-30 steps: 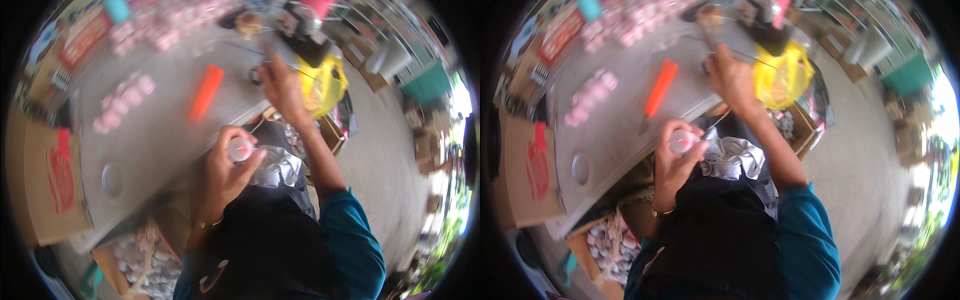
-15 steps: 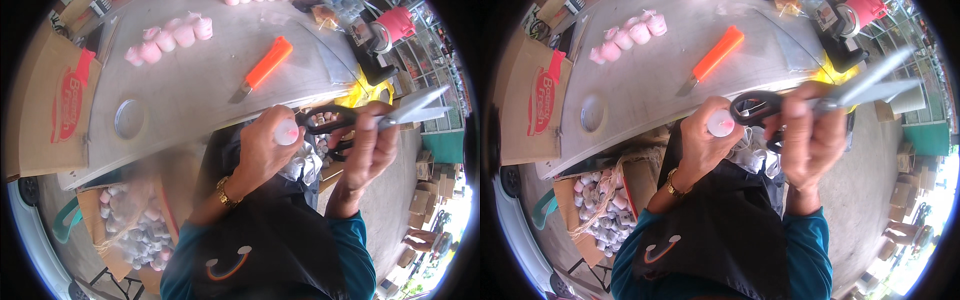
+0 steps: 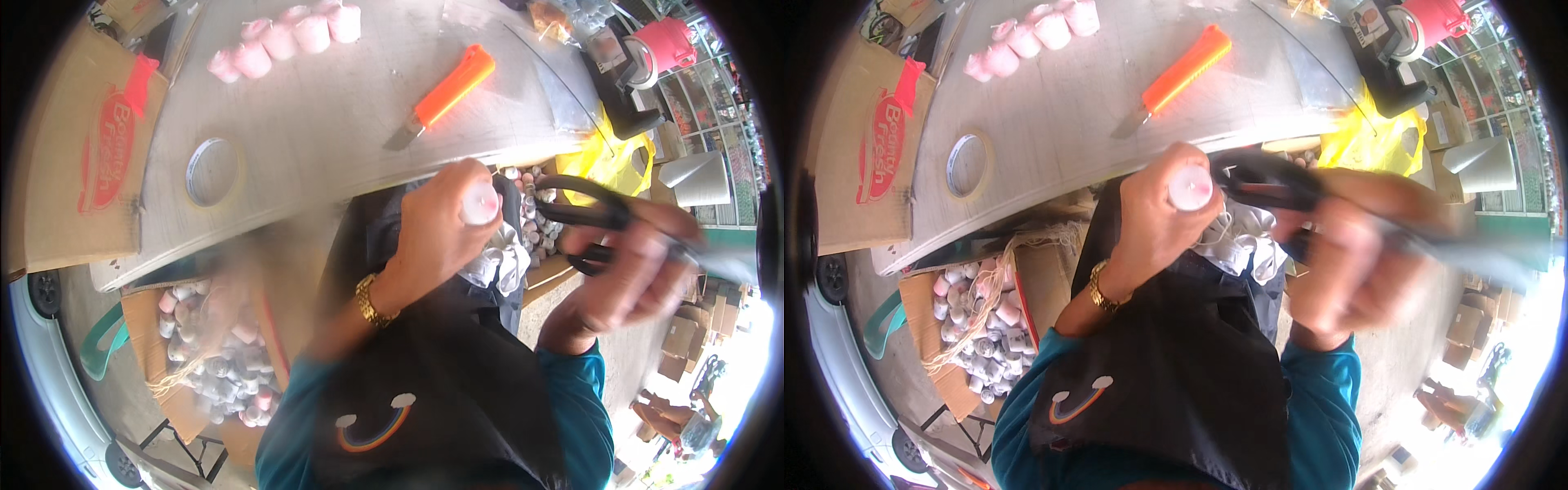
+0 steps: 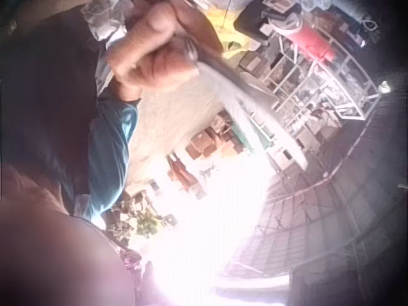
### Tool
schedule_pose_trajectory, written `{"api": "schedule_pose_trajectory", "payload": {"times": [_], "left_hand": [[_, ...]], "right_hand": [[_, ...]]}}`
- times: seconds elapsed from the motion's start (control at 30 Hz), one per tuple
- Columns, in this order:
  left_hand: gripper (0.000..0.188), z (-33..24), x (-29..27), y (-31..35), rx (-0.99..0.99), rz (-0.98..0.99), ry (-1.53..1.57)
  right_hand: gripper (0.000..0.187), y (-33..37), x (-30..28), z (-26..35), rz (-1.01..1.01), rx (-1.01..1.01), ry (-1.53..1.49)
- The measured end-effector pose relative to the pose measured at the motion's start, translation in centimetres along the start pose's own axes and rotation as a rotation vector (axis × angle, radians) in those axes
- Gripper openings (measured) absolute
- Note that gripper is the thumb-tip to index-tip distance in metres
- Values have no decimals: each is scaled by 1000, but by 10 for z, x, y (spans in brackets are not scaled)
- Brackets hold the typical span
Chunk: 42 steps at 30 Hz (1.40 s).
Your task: The person inserts wicks into small pink cylindrical candles, trims the wicks with scissors, and uses a lighter to melt the top surface. Finished candles are placed on the table. The person handles candles, wicks, scissors, and a lighter.
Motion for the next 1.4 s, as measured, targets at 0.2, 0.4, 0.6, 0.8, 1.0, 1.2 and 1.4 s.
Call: {"api": "schedule_pose_trajectory", "payload": {"times": [0.2, 0.4, 0.6, 0.8, 1.0, 1.2, 1.4], "left_hand": [[24, 2, 2, 2, -42, 9, 55], [22, 5, 4, 2, -66, 29, 94], [32, 6, 2, 4, -59, 23, 46], [29, 1, 2, 2, -33, 30, -6], [25, -3, -1, 0, -27, 24, 4], [23, -3, -3, 4, -63, 57, 148], [24, 8, -8, 11, -194, 85, 182]], "right_hand": [[6, 9, 33, 6, 325, -211, 389], [13, 9, 27, 6, 282, -236, 368], [28, 6, 12, 3, 166, -143, 190], [20, 4, 15, -7, 174, -93, -2], [14, -6, 27, -30, 315, 165, 124], [29, -56, 54, -114, 555, 360, 218], [13, -95, 66, -145, 407, -129, 983]]}}
Point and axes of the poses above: each hand's wrist, its own y-axis away from the middle knuckle, its own x-axis out of the palm, z = x × y, the point moved 9 cm from there along -y, towards the middle knuckle, and after that the axes turned 13 degrees about y, right-handed, at the moved point
